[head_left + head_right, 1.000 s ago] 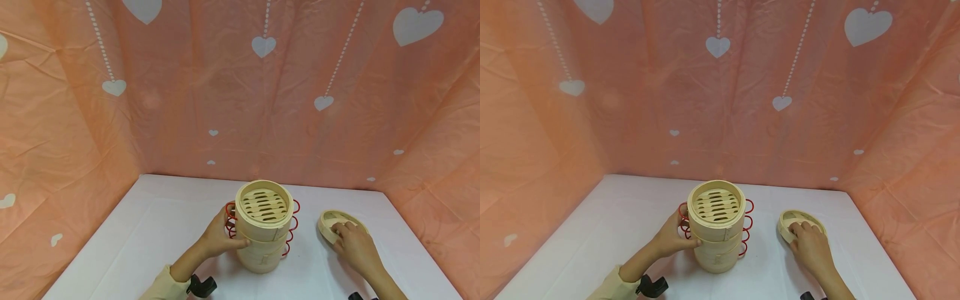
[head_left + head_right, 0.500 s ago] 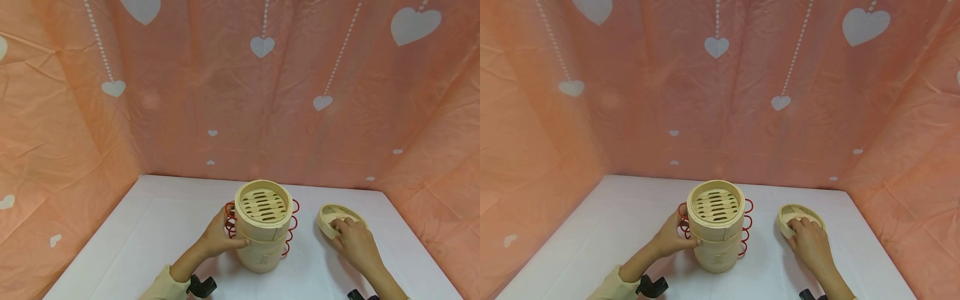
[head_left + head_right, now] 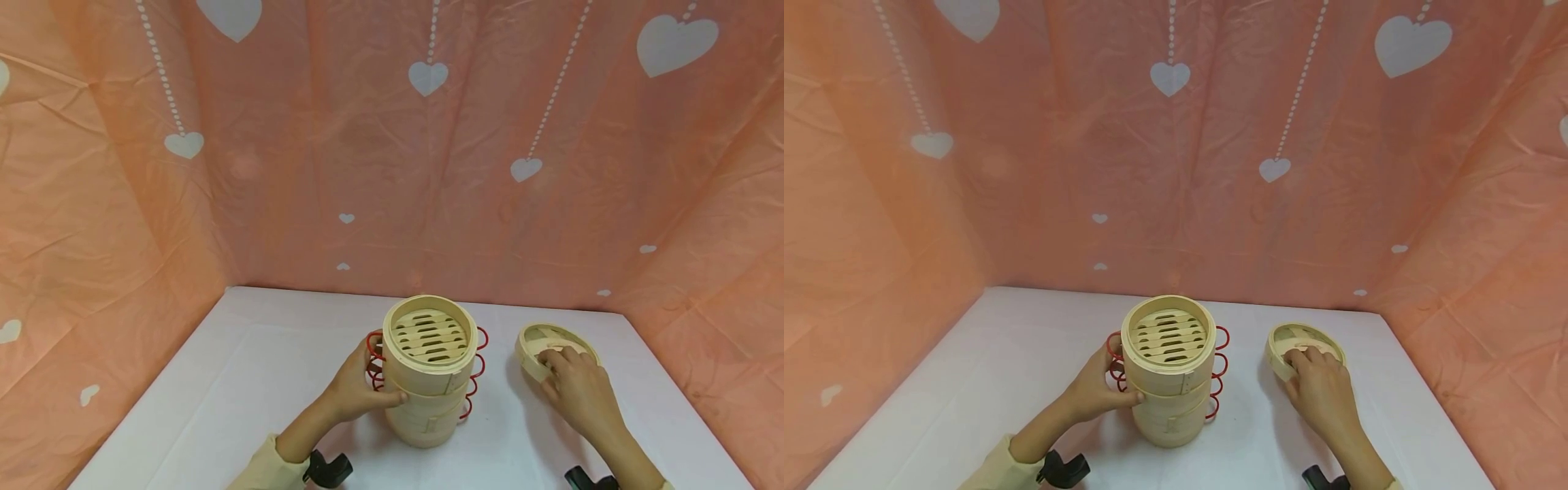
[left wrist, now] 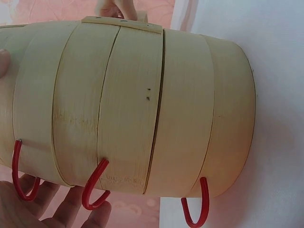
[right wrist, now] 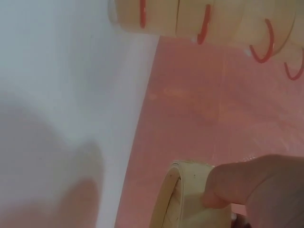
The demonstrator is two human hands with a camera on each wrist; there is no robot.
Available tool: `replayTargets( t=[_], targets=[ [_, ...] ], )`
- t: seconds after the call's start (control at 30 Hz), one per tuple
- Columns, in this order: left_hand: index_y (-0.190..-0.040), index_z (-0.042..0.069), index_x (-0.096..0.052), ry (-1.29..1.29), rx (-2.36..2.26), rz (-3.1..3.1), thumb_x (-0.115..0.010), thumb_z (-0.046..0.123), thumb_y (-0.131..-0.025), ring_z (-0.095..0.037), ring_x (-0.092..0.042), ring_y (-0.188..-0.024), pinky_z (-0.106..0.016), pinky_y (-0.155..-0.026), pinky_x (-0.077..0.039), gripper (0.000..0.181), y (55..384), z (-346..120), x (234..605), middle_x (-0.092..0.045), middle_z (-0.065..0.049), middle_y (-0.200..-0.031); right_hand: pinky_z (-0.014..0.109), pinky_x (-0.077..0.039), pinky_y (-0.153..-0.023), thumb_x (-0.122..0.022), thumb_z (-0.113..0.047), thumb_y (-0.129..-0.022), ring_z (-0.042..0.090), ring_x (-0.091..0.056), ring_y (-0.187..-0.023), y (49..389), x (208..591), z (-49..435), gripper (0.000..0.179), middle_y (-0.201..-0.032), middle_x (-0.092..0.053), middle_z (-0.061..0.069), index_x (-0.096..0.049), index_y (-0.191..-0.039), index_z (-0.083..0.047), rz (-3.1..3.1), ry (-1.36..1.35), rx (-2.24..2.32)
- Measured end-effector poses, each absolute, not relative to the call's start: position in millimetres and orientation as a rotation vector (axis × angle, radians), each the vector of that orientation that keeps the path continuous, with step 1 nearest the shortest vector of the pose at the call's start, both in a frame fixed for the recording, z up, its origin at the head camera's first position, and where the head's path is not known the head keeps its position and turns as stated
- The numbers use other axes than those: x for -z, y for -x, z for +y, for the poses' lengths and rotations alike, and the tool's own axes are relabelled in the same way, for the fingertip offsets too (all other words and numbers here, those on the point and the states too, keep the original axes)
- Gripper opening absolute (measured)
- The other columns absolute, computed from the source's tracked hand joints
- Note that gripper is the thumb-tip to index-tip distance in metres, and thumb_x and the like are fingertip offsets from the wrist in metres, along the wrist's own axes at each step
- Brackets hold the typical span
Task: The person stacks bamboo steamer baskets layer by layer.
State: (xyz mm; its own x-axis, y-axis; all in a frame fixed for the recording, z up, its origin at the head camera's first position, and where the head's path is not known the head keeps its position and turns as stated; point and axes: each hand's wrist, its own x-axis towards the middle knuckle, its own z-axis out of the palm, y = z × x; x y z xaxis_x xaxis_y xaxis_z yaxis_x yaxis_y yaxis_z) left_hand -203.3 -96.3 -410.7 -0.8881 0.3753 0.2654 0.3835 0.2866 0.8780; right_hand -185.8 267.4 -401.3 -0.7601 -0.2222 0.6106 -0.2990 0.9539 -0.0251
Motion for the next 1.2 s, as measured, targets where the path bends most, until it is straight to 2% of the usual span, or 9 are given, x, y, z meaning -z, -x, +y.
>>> replayTargets(
  t=[0.3, 0.57, 0.73, 0.83, 0.97, 1.2],
  targets=[
    [-0.139, 0.019, -0.039, 0.752, 1.711, -2.505, -0.087, 0.028, -0.065, -0.016, -0.056, -0.093, -0.035, -0.076, -0.055, 0.088, 204.2, -96.5, 412.5, -0.057, -0.001, -0.121, 0.040, -0.036, -0.044, -0.068, -0.007, -0.059, 0.028, -0.051, -0.061, 187.9, 391.2, 262.8, 0.026, -0.075, -0.059, 0.007, -0.067, -0.085, -0.012, -2.397, -0.409, -0.140],
    [-0.140, 0.019, -0.039, 0.741, 1.712, -2.511, -0.087, 0.028, -0.064, -0.022, -0.056, -0.094, -0.036, -0.076, -0.055, 0.090, 204.5, -96.2, 411.7, -0.057, -0.001, -0.122, 0.045, -0.038, -0.045, -0.064, -0.006, -0.061, 0.033, -0.055, -0.064, 190.9, 381.7, 257.5, 0.023, -0.075, -0.059, 0.008, -0.067, -0.083, -0.011, -2.337, -0.422, -0.158],
    [-0.140, 0.019, -0.039, 0.738, 1.686, -2.499, -0.088, 0.028, -0.063, -0.018, -0.054, -0.106, -0.038, -0.088, -0.049, 0.091, 204.3, -95.1, 410.4, -0.056, 0.001, -0.127, 0.045, -0.038, -0.045, -0.063, -0.006, -0.061, 0.034, -0.055, -0.064, 192.8, 375.7, 255.5, 0.023, -0.075, -0.059, 0.008, -0.067, -0.084, -0.011, -2.315, -0.434, -0.156],
    [-0.140, 0.018, -0.039, 0.758, 1.712, -2.457, -0.087, 0.026, -0.063, -0.021, -0.054, -0.112, -0.040, -0.092, -0.048, 0.091, 204.4, -94.9, 409.1, -0.055, -0.002, -0.130, 0.044, -0.037, -0.045, -0.063, -0.006, -0.061, 0.033, -0.055, -0.065, 193.3, 372.3, 253.8, 0.024, -0.074, -0.058, 0.008, -0.067, -0.084, -0.011, -2.307, -0.438, -0.158],
    [-0.140, 0.018, -0.038, 0.790, 1.730, -2.403, -0.085, 0.023, -0.064, -0.026, -0.057, -0.108, -0.035, -0.085, -0.054, 0.089, 205.2, -95.6, 406.0, -0.054, -0.008, -0.129, 0.044, -0.037, -0.045, -0.063, -0.006, -0.062, 0.033, -0.054, -0.065, 193.0, 367.2, 251.4, 0.024, -0.074, -0.057, 0.007, -0.067, -0.085, -0.012, -2.306, -0.435, -0.165],
    [-0.141, 0.021, -0.037, 0.861, 1.706, -2.344, -0.086, 0.025, -0.065, -0.022, -0.060, -0.107, -0.029, -0.083, -0.055, 0.091, 206.6, -96.6, 402.2, -0.054, -0.007, -0.130, 0.044, -0.037, -0.047, -0.064, -0.005, -0.063, 0.032, -0.055, -0.068, 191.3, 358.3, 246.0, 0.025, -0.075, -0.057, 0.007, -0.067, -0.086, -0.012, -2.304, -0.428, -0.185]
  ],
)
